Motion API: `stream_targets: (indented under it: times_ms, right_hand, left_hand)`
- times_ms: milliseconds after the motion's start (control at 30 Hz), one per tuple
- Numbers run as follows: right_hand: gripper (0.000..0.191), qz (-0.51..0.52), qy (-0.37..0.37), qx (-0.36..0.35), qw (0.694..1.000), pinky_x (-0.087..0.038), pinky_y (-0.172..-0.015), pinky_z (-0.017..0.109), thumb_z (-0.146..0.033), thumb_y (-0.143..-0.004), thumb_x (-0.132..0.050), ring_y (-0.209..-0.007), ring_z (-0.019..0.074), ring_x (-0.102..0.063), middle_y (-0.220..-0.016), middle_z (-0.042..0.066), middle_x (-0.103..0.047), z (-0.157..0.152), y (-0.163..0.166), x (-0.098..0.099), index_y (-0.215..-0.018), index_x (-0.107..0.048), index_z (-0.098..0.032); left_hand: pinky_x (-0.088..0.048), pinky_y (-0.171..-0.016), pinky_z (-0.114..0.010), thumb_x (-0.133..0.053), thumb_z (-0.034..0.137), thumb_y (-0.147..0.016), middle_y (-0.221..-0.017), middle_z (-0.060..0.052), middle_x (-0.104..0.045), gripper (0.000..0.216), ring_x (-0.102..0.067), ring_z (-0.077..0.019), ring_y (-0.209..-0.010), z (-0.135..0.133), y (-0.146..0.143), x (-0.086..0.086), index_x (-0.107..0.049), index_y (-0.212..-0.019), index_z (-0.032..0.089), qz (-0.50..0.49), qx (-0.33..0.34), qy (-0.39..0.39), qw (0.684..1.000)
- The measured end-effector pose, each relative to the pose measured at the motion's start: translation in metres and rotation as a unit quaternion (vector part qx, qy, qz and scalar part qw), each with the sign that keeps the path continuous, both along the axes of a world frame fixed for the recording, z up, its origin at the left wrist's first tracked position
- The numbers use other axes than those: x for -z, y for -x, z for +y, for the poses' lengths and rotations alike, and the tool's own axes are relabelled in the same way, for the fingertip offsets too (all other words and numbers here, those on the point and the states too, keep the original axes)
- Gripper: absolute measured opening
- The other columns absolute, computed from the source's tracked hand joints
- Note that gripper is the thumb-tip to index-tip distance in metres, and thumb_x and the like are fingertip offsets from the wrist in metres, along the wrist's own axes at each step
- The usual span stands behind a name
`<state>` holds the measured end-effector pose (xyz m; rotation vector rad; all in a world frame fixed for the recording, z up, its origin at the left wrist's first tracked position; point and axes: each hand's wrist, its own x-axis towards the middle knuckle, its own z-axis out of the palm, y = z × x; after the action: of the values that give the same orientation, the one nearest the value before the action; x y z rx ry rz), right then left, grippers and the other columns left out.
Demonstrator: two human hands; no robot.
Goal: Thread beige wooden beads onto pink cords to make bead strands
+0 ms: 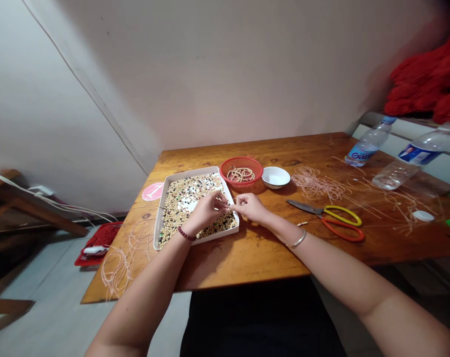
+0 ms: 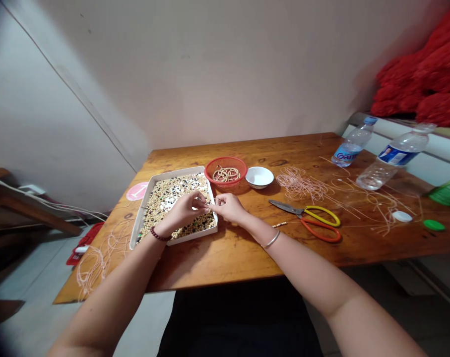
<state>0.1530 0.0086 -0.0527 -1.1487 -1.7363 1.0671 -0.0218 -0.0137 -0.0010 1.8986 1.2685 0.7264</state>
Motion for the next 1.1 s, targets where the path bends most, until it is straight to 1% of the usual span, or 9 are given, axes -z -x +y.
stream_targets:
  times_ms: [167, 467, 800, 1000, 1100]
  right_hand:
    - [0.040, -0.002, 0.000, 0.004, 1.000, -0.019, -0.042, 0.020, -0.045, -0.066, -0.067, -0.040, 0.0055, -0.031, -0.044, -0.007, -0.036, 0.0008, -0.0001, 0.0014, -0.052, -0.040, -0.019]
    - [0.041, 0.006, 0.012, 0.002, 1.000, -0.020, -0.040, 0.020, -0.045, -0.066, -0.067, -0.037, 0.0056, -0.032, -0.041, -0.007, -0.036, 0.0000, 0.0006, 0.0000, -0.052, -0.039, -0.019]
    - [0.038, -0.014, -0.002, 0.013, 1.000, -0.019, -0.041, 0.020, -0.043, -0.067, -0.065, -0.038, 0.0055, -0.029, -0.041, -0.008, -0.034, -0.0017, 0.0006, -0.0016, -0.052, -0.040, -0.019]
    - [0.040, -0.034, -0.011, 0.020, 0.999, -0.020, -0.043, 0.021, -0.046, -0.067, -0.065, -0.040, 0.0061, -0.029, -0.042, -0.007, -0.035, -0.0020, -0.0001, -0.0016, -0.051, -0.040, -0.019]
    - [0.040, -0.044, -0.019, 0.019, 0.999, -0.019, -0.043, 0.021, -0.047, -0.067, -0.065, -0.042, 0.0063, -0.028, -0.042, -0.007, -0.033, -0.0013, -0.0001, -0.0008, -0.051, -0.041, -0.019]
  left_hand:
    - [-0.050, -0.064, -0.025, -0.072, 0.025, -0.069, -0.079, -0.006, -0.071, 0.027, -0.069, -0.0192, -0.076, 0.0009, 0.0010, 0.0016, -0.052, -0.084, 0.017, -0.003, -0.001, -0.004, 1.000]
    - [-0.051, -0.064, -0.026, -0.073, 0.024, -0.068, -0.079, -0.006, -0.071, 0.027, -0.069, -0.0193, -0.077, 0.0000, 0.0015, 0.0016, -0.052, -0.084, 0.017, -0.009, 0.007, 0.004, 1.000]
    - [-0.050, -0.063, -0.024, -0.067, 0.019, -0.071, -0.080, -0.005, -0.070, 0.021, -0.068, -0.0184, -0.078, -0.0006, 0.0026, 0.0024, -0.050, -0.084, 0.018, 0.006, 0.003, -0.011, 1.000]
    - [-0.051, -0.062, -0.024, -0.068, 0.019, -0.069, -0.079, -0.004, -0.070, 0.024, -0.068, -0.0186, -0.077, 0.0001, 0.0025, 0.0032, -0.049, -0.084, 0.018, -0.005, 0.010, -0.007, 1.000]
    - [-0.050, -0.061, -0.024, -0.068, 0.016, -0.069, -0.079, -0.004, -0.070, 0.023, -0.068, -0.0188, -0.078, 0.0001, 0.0022, 0.0033, -0.050, -0.083, 0.018, -0.003, 0.008, -0.007, 1.000]
